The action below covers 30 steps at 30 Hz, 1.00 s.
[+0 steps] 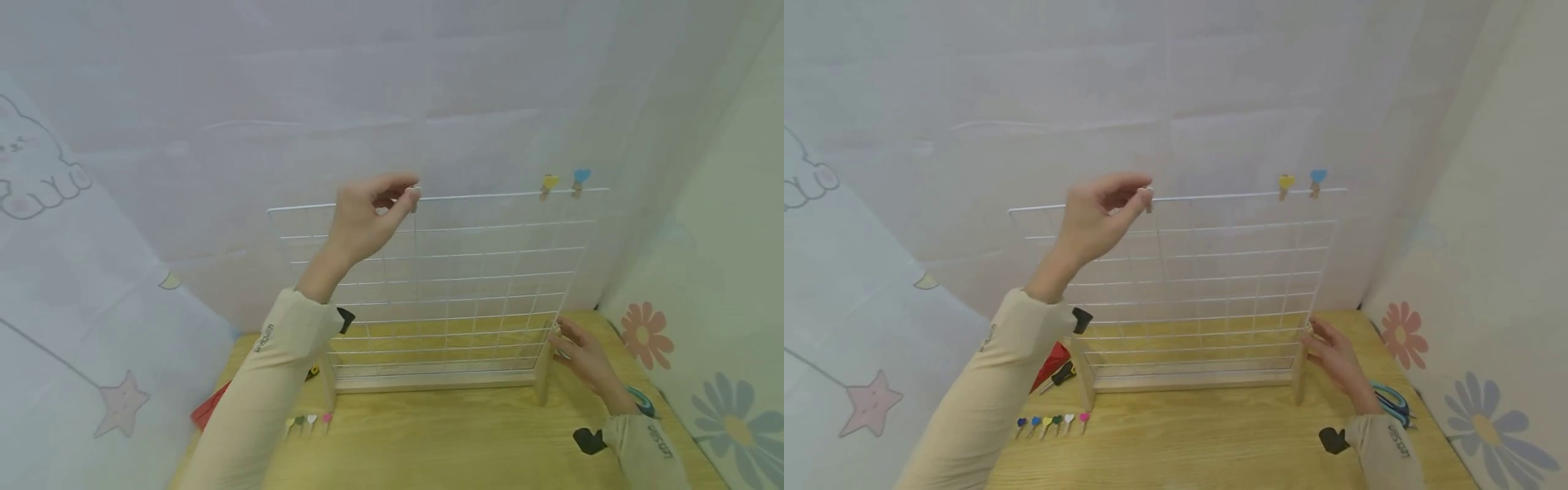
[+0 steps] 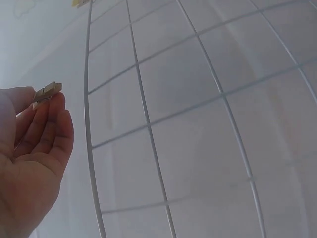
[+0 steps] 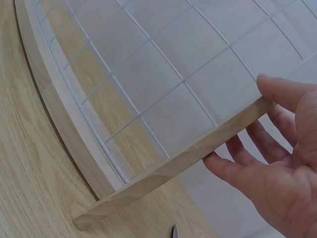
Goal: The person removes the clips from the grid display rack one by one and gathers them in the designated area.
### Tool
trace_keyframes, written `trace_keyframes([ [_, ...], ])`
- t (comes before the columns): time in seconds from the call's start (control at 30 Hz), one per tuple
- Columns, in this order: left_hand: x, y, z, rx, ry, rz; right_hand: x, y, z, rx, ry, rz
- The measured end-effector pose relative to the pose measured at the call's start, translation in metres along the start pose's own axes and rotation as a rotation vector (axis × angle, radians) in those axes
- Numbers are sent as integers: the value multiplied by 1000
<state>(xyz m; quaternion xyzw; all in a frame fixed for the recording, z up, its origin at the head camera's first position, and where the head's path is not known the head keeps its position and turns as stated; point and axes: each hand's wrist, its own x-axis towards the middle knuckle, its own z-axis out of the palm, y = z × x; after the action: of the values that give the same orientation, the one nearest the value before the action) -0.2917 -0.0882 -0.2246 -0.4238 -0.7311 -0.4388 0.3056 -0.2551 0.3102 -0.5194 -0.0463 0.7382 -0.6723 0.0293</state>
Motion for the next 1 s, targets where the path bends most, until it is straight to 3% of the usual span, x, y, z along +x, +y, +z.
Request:
trace_keyframes([
  [0.17, -15, -8, -20, 2, -5, 23, 2, 1, 1, 19, 1, -1],
  [0.27, -29, -12, -28, -2, -25, 1, 2, 2, 1, 17, 1, 4],
  [0.47, -68, -15, -31, -72, -63, -150, 4, 2, 0, 9, 6, 12],
  [0.73, -112, -27, -24, -34, -124, -319, 3, 5, 0, 43, 19, 2],
  [0.93, -142, -17, -27, -8, -163, -445, 1, 5, 2, 40, 11, -7],
  [1.0, -156, -20, -27, -22, -173, -472, 1, 4, 2, 25, 13, -5],
])
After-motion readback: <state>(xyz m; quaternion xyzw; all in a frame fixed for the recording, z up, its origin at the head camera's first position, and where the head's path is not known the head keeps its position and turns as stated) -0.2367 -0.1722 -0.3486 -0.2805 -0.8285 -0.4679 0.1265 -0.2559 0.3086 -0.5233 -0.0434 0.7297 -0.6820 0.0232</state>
